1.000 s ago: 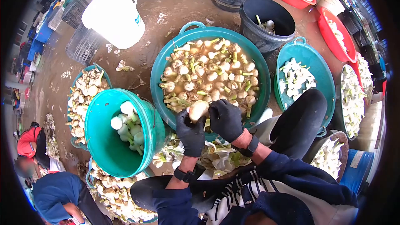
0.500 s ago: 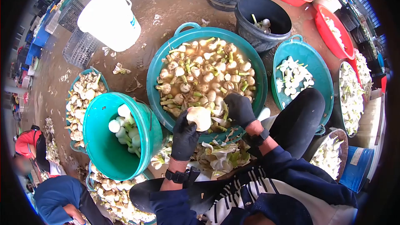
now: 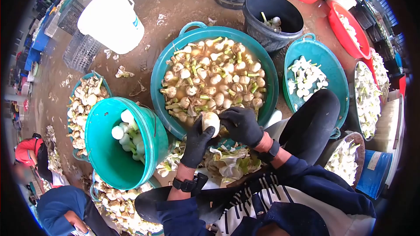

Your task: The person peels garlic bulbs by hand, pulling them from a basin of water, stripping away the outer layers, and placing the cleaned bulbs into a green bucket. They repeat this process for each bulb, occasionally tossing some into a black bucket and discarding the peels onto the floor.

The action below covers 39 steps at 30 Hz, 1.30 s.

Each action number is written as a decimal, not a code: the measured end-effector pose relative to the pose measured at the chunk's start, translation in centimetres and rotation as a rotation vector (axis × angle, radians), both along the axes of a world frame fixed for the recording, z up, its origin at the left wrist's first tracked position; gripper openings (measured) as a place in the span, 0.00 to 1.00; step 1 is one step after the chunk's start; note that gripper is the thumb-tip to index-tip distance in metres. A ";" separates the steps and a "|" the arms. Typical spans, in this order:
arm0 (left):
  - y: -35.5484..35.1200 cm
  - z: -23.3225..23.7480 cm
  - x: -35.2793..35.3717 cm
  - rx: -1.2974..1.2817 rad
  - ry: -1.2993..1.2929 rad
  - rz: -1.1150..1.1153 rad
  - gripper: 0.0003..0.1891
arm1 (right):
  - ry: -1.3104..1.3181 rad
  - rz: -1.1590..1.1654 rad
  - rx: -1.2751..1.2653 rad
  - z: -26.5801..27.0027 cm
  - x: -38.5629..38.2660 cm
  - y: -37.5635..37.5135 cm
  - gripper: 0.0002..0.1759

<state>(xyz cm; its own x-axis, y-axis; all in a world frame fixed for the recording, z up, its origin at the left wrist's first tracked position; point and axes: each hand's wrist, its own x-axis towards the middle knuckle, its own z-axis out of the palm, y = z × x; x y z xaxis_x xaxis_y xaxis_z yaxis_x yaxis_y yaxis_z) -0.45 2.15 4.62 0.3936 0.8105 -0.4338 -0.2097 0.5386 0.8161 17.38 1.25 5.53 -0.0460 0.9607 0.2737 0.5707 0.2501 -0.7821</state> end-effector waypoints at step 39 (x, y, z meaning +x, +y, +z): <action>1.9 3.3 -5.5 0.295 -0.071 0.374 0.26 | 0.676 -0.311 -0.585 -7.1 6.1 -0.6 0.12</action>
